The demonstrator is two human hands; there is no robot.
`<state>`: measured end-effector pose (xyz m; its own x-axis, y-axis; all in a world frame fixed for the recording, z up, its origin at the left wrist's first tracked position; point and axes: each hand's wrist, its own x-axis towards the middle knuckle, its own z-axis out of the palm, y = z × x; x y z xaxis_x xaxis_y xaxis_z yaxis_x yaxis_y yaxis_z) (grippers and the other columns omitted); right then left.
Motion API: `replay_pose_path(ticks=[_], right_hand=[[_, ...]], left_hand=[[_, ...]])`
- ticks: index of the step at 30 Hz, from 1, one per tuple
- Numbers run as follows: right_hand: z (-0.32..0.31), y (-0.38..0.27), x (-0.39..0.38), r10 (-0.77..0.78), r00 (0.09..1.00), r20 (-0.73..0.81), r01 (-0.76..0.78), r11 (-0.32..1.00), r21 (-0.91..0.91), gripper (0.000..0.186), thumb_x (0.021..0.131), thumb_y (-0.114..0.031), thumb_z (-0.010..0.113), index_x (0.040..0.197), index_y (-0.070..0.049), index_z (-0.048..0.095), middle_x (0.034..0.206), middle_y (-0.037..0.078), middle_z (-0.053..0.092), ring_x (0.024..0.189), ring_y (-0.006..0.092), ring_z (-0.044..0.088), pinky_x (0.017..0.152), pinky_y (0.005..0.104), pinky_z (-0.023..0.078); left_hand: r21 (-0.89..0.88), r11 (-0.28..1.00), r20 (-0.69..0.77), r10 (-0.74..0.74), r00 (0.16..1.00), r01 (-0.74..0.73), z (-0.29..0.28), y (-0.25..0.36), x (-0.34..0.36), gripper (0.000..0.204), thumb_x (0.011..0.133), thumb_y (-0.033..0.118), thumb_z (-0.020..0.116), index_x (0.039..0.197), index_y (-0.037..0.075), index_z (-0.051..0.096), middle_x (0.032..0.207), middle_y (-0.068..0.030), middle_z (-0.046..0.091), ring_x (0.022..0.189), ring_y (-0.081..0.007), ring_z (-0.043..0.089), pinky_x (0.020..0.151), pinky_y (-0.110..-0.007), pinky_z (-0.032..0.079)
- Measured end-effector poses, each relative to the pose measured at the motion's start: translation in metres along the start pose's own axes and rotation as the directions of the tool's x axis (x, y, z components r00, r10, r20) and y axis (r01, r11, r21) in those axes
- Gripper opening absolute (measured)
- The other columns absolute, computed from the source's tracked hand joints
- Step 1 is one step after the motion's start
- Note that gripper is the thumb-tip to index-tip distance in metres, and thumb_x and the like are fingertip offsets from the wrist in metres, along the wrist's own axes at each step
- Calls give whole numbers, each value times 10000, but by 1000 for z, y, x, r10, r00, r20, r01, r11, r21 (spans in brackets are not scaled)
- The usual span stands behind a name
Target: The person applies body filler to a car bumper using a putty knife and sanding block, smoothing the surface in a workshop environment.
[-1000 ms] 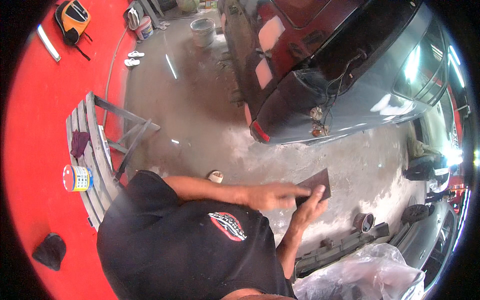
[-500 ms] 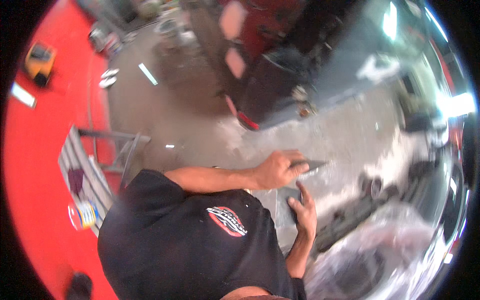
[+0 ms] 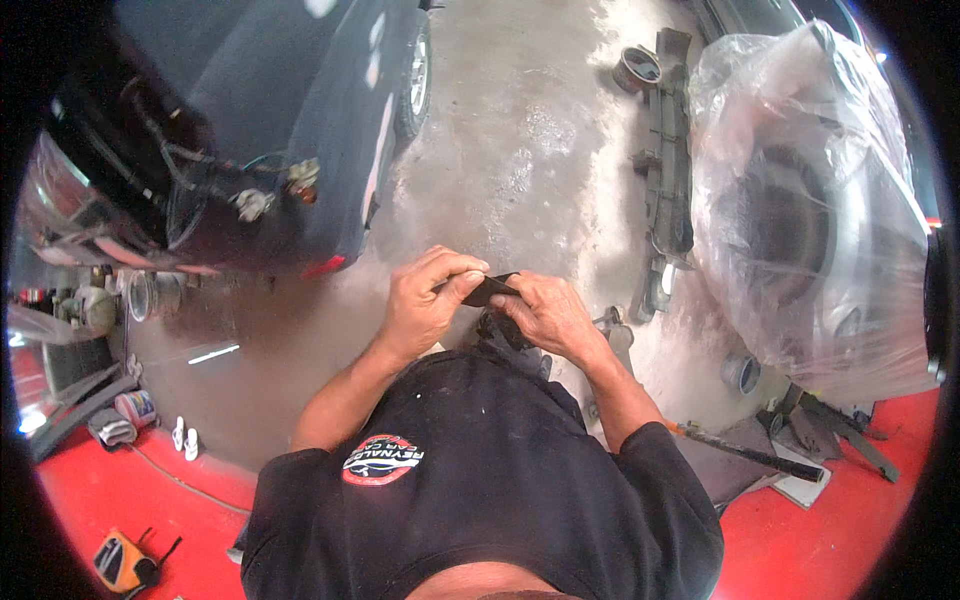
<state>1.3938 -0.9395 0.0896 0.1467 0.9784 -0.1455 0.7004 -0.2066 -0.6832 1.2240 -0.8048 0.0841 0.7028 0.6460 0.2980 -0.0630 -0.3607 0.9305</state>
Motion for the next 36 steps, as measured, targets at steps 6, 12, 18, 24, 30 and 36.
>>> replay_pose_path(ticks=[6, 12, 18, 24, 30, 36], right_hand=[[-62, 54, 9, -109, 986, -123, 117, 991, 60, 227, 951, -250, 621, 968, -35, 691, 845, 126, 644, 815, 334, 652, 720, 446, 514], [-140, 135, 18, -40, 908, -417, 117, 980, 160, 206, 939, -195, 660, 876, 1, 656, 721, 105, 618, 663, 263, 575, 639, 386, 475], [-202, 200, 18, 400, 676, -618, 55, 810, 584, 220, 998, -174, 623, 960, 37, 669, 828, -44, 612, 781, 77, 489, 683, 285, 437], [-207, 257, 41, 485, 700, -525, -41, 761, 648, 219, 992, -176, 627, 953, 35, 670, 807, -21, 610, 750, 82, 487, 661, 277, 424], [-246, 305, 127, 523, 636, -568, -35, 755, 655, 230, 990, -192, 648, 942, 31, 679, 812, -30, 615, 759, 77, 490, 668, 269, 426], [-333, 327, 231, 537, 591, -602, -58, 772, 633, 225, 999, -174, 632, 971, 45, 674, 850, -22, 631, 786, 79, 505, 697, 265, 441]], left_hand=[[190, 972, 161, 107, 981, -137, 36, 7, 66, 122, 863, 114, 763, 921, 13, 730, 788, -98, 697, 693, -232, 632, 629, -354, 489], [360, 921, 232, 66, 970, -149, 84, -39, 121, 170, 904, 185, 717, 865, 20, 711, 730, -100, 647, 714, -301, 617, 660, -410, 489], [698, 653, -4, -406, 914, 294, 79, -223, 92, 283, 900, 267, 695, 818, -2, 668, 816, -164, 658, 812, -394, 626, 740, -494, 489], [846, 179, -127, -848, 515, 503, 44, -374, -91, 244, 815, 304, 656, 861, 71, 710, 871, -170, 698, 841, -367, 651, 717, -493, 501], [398, 48, 273, -960, -68, 916, 102, -292, 51, 535, 917, 506, 558, 1248, 90, 615, 1229, -223, 636, 1104, -373, 614, 944, -464, 474], [-323, -134, 503, -863, 50, 937, 118, -347, 340, 729, 978, 585, 509, 1466, 45, 467, 1407, -228, 567, 1253, -373, 582, 1069, -484, 443]])
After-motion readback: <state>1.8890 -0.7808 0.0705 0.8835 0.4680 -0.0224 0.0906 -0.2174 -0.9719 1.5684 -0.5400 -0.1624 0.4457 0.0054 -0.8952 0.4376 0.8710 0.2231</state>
